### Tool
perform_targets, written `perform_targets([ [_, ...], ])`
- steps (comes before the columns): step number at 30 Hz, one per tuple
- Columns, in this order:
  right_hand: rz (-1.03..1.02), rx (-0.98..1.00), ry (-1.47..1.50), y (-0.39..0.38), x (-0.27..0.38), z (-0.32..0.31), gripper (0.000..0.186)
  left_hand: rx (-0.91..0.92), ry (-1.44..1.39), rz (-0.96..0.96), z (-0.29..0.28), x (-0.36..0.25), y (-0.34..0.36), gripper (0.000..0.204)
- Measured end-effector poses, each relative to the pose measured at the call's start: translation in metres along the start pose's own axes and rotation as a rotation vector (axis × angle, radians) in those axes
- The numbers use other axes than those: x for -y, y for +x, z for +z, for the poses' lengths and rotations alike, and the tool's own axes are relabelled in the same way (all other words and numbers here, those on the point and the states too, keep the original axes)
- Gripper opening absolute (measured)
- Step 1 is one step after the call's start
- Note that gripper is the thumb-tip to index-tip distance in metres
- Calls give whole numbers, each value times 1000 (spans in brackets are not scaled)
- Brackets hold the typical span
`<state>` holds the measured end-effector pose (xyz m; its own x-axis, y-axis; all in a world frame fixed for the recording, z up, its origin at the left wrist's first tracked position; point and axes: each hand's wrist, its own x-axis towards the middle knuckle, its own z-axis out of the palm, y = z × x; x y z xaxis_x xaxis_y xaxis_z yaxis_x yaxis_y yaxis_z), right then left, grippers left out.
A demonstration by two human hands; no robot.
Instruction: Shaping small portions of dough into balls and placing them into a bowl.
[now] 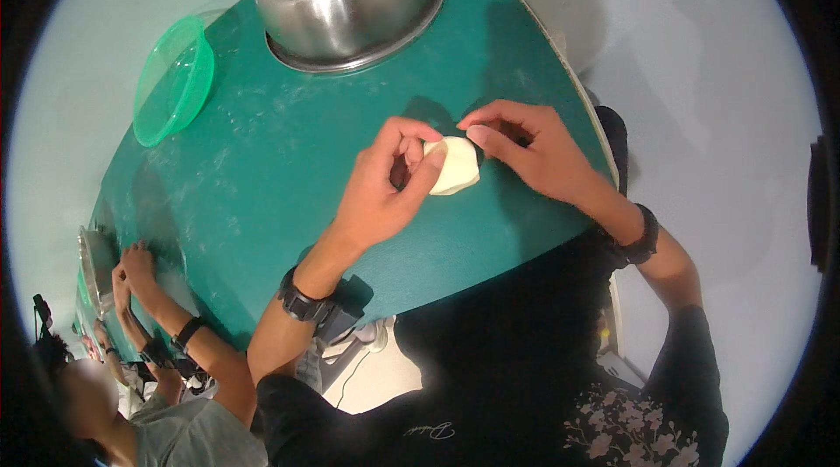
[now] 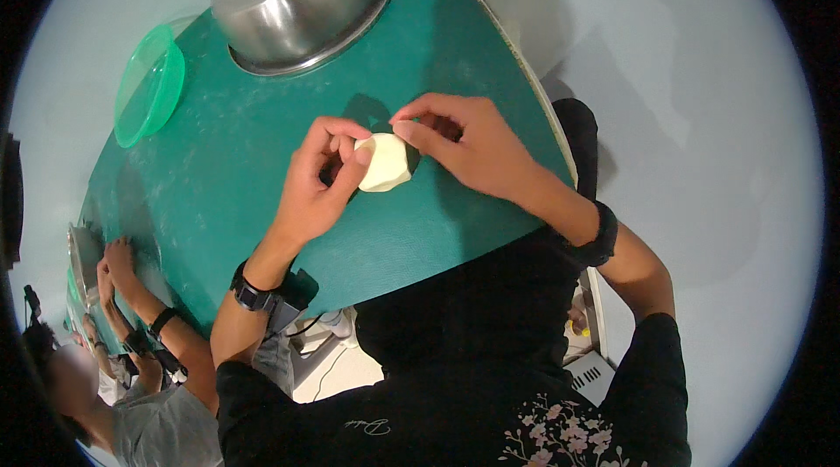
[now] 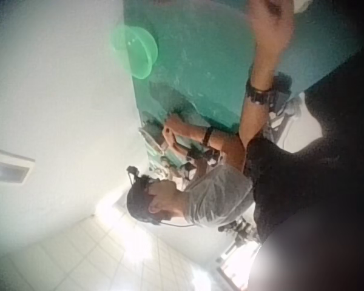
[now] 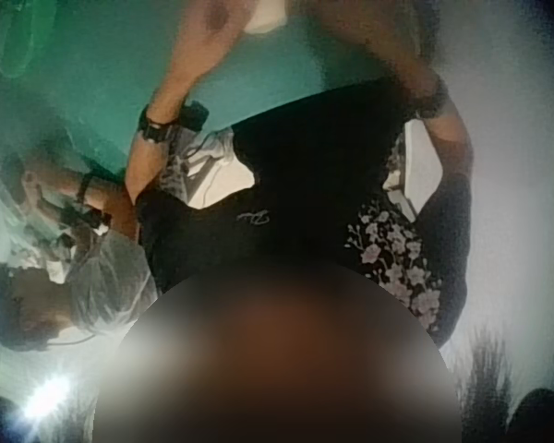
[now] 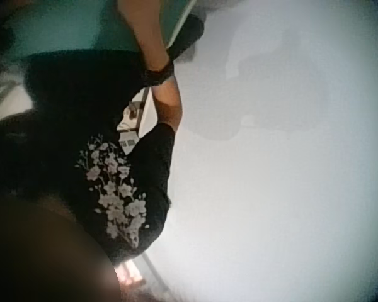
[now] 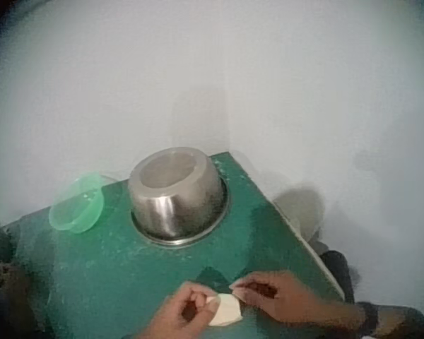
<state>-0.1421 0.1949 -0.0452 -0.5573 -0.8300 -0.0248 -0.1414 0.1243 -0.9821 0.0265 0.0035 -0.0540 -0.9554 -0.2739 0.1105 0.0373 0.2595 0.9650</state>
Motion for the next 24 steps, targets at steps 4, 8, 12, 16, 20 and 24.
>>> perform_targets([
  [4, -97, -32, -249, 0, 0, 15, 27, -16, 9, 25, 1, 1, 2, 23],
  [8, -137, -140, -418, 4, 1, 28, 24, -25, 107, -9, 2, -7, 2, 24],
  [12, -156, -178, -461, -1, -1, 31, 27, -32, 233, 62, -1, -8, 0, 26],
  [16, -200, -198, -319, -40, 8, 40, 54, -129, 338, 158, 3, -3, 0, 25],
  [20, -181, -88, -529, -73, 5, 61, 83, -114, 503, 290, 11, -8, 3, 26],
  [24, -143, -91, -404, -66, 9, 75, 87, -76, 445, 234, 23, -5, -1, 28],
])
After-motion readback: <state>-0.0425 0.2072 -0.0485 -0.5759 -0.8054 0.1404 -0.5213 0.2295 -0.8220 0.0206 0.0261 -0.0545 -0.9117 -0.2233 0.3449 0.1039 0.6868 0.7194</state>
